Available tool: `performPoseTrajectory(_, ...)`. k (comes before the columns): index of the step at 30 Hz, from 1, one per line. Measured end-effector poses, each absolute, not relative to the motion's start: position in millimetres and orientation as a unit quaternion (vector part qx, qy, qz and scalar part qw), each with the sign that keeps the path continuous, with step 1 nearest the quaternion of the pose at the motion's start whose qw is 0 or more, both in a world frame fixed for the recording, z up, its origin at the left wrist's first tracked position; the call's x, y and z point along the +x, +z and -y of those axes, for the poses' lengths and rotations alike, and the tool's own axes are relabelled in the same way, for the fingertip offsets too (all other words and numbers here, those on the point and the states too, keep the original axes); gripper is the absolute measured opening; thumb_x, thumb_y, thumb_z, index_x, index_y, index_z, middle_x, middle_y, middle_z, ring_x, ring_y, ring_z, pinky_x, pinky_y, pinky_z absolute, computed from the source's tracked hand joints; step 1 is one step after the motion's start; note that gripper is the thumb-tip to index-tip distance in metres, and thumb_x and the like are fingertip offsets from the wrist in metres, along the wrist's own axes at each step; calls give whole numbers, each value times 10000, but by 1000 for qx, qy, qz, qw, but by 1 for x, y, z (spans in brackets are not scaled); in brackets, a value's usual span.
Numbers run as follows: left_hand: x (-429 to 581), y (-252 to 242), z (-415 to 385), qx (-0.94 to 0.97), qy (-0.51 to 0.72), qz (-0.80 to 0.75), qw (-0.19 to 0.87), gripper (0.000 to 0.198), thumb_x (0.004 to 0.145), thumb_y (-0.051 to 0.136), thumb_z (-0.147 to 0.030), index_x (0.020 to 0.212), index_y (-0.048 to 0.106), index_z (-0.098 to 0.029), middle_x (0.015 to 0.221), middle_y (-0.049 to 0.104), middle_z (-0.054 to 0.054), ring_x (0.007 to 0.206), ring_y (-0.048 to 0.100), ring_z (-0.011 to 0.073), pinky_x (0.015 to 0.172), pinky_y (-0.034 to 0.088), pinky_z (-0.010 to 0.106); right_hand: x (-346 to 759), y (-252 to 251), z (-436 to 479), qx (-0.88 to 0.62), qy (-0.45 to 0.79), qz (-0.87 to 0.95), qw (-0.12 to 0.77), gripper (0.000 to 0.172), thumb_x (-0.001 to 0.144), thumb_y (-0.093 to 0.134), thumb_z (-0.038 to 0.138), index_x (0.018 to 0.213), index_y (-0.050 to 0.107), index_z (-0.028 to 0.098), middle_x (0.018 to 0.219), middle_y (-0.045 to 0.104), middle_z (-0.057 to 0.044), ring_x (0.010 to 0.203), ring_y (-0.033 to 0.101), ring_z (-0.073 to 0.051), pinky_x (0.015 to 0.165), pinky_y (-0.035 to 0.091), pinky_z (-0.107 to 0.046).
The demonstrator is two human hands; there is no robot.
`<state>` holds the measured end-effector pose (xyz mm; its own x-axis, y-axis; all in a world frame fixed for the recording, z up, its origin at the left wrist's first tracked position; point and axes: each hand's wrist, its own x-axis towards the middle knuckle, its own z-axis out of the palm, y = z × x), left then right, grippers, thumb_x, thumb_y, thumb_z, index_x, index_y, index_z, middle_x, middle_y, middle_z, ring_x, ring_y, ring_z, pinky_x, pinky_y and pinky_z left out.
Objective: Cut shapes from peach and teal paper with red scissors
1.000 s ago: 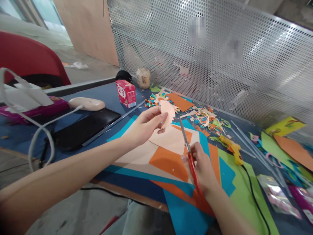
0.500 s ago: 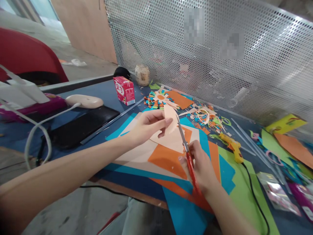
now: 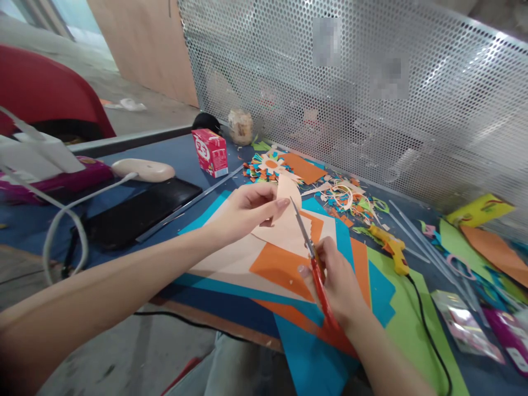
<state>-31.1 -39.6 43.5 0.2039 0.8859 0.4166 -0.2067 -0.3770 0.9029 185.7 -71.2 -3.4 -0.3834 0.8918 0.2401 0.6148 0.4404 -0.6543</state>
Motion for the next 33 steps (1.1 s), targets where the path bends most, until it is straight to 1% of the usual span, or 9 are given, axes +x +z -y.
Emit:
performPoseTrajectory(3, -30, 44, 41, 623, 570, -270, 464, 265, 819, 594, -240, 591, 483, -164, 517, 439, -57, 453, 381, 28, 441, 313, 176, 185, -3, 72, -472, 236, 799, 289, 203, 869, 513, 416, 877, 391, 253, 694, 477, 42, 557, 466, -139, 516, 367, -269)
performPoseTrajectory(5, -30, 43, 42, 627, 572, -267, 457, 256, 826, 583, -227, 597, 489, -164, 526, 447, -54, 467, 388, 32, 451, 319, 178, 185, -3, 73, -469, 241, 799, 290, 210, 870, 510, 426, 879, 389, 255, 692, 477, 45, 540, 464, -135, 502, 368, -266)
performPoseTrajectory(10, -30, 38, 38, 632, 580, -269, 437, 251, 806, 619, -259, 603, 509, -161, 550, 473, -42, 501, 416, 46, 464, 332, 186, 184, -3, 72, -470, 230, 798, 300, 222, 874, 495, 456, 879, 395, 258, 681, 500, 29, 563, 490, -158, 502, 370, -277)
performPoseTrajectory(13, -28, 33, 36, 626, 583, -273, 441, 232, 776, 653, -287, 627, 536, -154, 579, 499, -32, 512, 429, 55, 468, 343, 196, 184, -4, 72, -471, 236, 795, 301, 226, 873, 493, 457, 857, 383, 261, 654, 492, 34, 538, 470, -153, 481, 354, -273)
performPoseTrajectory(15, -26, 29, 35, 620, 583, -268, 452, 249, 764, 662, -301, 617, 523, -154, 603, 512, -25, 511, 432, 55, 466, 346, 200, 184, -3, 72, -469, 240, 795, 301, 216, 876, 488, 443, 850, 378, 258, 647, 491, 42, 515, 457, -141, 473, 352, -266)
performPoseTrajectory(21, -24, 27, 37, 613, 582, -260, 466, 295, 776, 642, -276, 591, 437, -173, 584, 466, -50, 483, 403, 36, 448, 327, 187, 182, -1, 74, -468, 226, 796, 309, 206, 883, 476, 430, 843, 379, 253, 634, 492, 52, 504, 460, -128, 458, 366, -248)
performPoseTrajectory(25, -23, 26, 37, 608, 573, -258, 485, 286, 779, 652, -295, 619, 451, -170, 584, 459, -53, 473, 391, 31, 431, 307, 181, 184, -3, 73, -471, 223, 798, 302, 180, 883, 469, 402, 844, 370, 257, 636, 477, 55, 508, 437, -126, 464, 357, -248)
performPoseTrajectory(29, -20, 22, 35, 604, 564, -252, 503, 252, 794, 639, -335, 681, 492, -163, 587, 434, -59, 454, 362, 27, 411, 270, 183, 186, -5, 72, -475, 215, 797, 304, 184, 867, 493, 398, 842, 377, 257, 654, 494, 46, 517, 447, -130, 472, 365, -256)
performPoseTrajectory(33, -18, 21, 38, 602, 540, -292, 511, 283, 777, 646, -389, 694, 512, -154, 582, 422, -56, 473, 376, 36, 428, 292, 188, 185, -6, 72, -473, 196, 800, 312, 186, 867, 496, 397, 830, 381, 256, 648, 498, 46, 517, 466, -135, 461, 367, -251)
